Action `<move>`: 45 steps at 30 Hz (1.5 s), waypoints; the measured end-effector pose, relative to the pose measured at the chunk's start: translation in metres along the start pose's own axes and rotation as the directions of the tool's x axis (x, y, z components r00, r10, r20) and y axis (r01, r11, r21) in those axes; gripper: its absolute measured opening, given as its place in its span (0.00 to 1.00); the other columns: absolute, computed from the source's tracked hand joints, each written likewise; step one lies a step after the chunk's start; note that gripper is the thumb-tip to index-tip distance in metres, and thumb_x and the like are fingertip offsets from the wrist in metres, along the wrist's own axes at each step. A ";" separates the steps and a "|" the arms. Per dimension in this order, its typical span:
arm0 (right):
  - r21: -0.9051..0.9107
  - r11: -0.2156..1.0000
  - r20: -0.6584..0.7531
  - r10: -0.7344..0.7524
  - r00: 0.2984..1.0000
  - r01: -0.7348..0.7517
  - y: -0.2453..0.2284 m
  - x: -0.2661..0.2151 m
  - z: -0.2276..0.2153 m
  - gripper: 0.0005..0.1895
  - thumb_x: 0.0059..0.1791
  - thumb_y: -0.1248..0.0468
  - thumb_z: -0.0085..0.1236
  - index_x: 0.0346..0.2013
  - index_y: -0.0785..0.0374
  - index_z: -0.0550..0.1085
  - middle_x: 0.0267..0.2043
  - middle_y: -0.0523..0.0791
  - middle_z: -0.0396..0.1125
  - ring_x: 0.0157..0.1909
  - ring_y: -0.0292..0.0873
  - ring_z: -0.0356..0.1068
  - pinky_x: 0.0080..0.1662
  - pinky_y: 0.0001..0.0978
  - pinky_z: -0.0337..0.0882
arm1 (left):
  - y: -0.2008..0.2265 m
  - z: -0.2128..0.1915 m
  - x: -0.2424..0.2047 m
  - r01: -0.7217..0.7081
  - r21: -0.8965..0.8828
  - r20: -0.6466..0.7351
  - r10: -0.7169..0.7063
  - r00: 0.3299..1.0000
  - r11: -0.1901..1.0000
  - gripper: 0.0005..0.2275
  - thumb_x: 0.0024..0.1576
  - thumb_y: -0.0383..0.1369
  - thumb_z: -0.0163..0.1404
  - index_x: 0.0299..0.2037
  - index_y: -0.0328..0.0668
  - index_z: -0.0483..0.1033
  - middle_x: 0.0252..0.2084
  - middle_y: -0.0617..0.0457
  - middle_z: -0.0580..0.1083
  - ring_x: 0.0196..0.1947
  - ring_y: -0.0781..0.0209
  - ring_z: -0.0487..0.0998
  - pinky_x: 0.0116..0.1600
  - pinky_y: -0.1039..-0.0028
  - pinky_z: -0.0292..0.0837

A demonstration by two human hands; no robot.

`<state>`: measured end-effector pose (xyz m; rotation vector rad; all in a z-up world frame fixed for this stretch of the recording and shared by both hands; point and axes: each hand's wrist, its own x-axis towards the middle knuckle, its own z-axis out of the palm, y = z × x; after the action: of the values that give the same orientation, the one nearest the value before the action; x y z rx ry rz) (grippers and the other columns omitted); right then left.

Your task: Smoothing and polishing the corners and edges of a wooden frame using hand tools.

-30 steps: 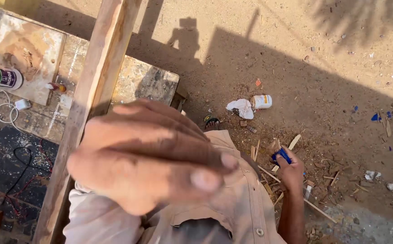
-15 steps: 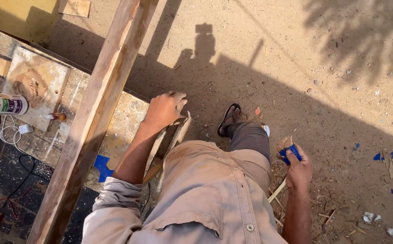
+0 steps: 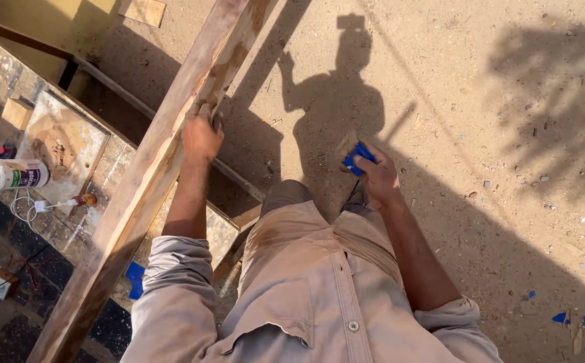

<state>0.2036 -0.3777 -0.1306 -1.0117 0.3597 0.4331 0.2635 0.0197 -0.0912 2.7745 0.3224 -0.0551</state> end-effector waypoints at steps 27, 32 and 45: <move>-0.721 0.593 -0.040 -0.552 0.833 0.358 0.085 0.340 0.277 0.28 0.50 0.74 0.52 0.66 0.77 0.64 0.58 0.65 0.67 0.59 0.61 0.70 0.59 0.47 0.73 | -0.075 0.041 0.173 -0.002 0.160 0.146 -0.021 0.989 0.987 0.50 0.49 0.50 0.65 0.77 0.40 0.46 0.68 0.34 0.62 0.65 0.36 0.64 0.65 0.48 0.60; -0.615 0.633 0.030 -0.576 0.817 0.469 0.116 0.359 0.232 0.25 0.49 0.77 0.47 0.62 0.76 0.68 0.55 0.63 0.70 0.57 0.58 0.74 0.56 0.42 0.79 | -0.077 0.044 0.174 -0.090 0.167 0.094 0.075 0.993 0.982 0.50 0.52 0.50 0.64 0.78 0.38 0.45 0.69 0.34 0.63 0.65 0.36 0.66 0.66 0.48 0.62; -0.610 0.623 0.026 -0.602 0.798 0.490 0.119 0.344 0.238 0.20 0.52 0.76 0.50 0.59 0.69 0.75 0.54 0.55 0.74 0.50 0.54 0.75 0.52 0.40 0.76 | -0.071 0.049 0.171 -0.120 0.223 0.072 0.106 0.992 0.967 0.47 0.54 0.50 0.62 0.76 0.31 0.47 0.66 0.31 0.63 0.62 0.33 0.67 0.64 0.49 0.64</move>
<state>0.4601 -0.0544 -0.2674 -1.7227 0.0438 -0.1412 0.4133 0.1047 -0.1747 3.0050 0.1496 -0.1547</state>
